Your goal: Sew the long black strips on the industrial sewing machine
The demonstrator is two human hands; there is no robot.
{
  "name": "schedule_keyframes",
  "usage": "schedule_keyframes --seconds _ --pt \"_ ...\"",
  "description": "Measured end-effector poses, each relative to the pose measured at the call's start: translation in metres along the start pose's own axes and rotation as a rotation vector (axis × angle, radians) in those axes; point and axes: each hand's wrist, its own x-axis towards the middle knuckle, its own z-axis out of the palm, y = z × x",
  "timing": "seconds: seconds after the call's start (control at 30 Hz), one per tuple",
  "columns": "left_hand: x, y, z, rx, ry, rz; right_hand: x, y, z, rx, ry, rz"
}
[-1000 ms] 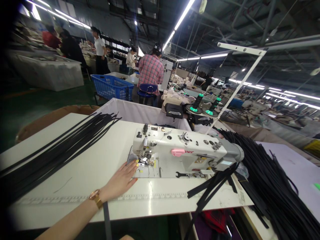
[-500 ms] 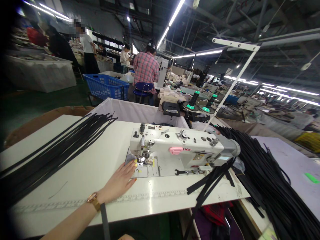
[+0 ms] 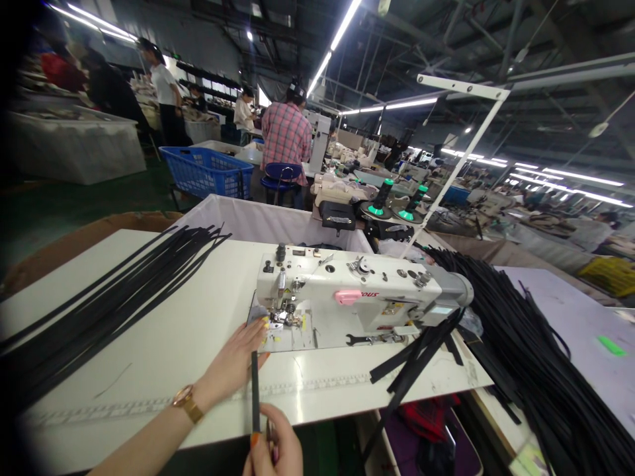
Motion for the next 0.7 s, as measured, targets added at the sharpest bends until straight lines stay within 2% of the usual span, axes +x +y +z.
schedule_keyframes --seconds 0.13,0.33,0.7 --pt "0.002 0.000 -0.003 -0.015 0.031 -0.064 0.032 -0.012 -0.002 -0.092 0.021 -0.152" --pt "0.003 -0.004 -0.003 -0.055 0.020 -0.065 0.071 -0.036 0.005 -0.147 -0.047 -0.180" --pt "0.005 0.000 -0.007 0.022 -0.040 -0.008 0.083 -0.049 0.009 -0.154 -0.041 -0.145"
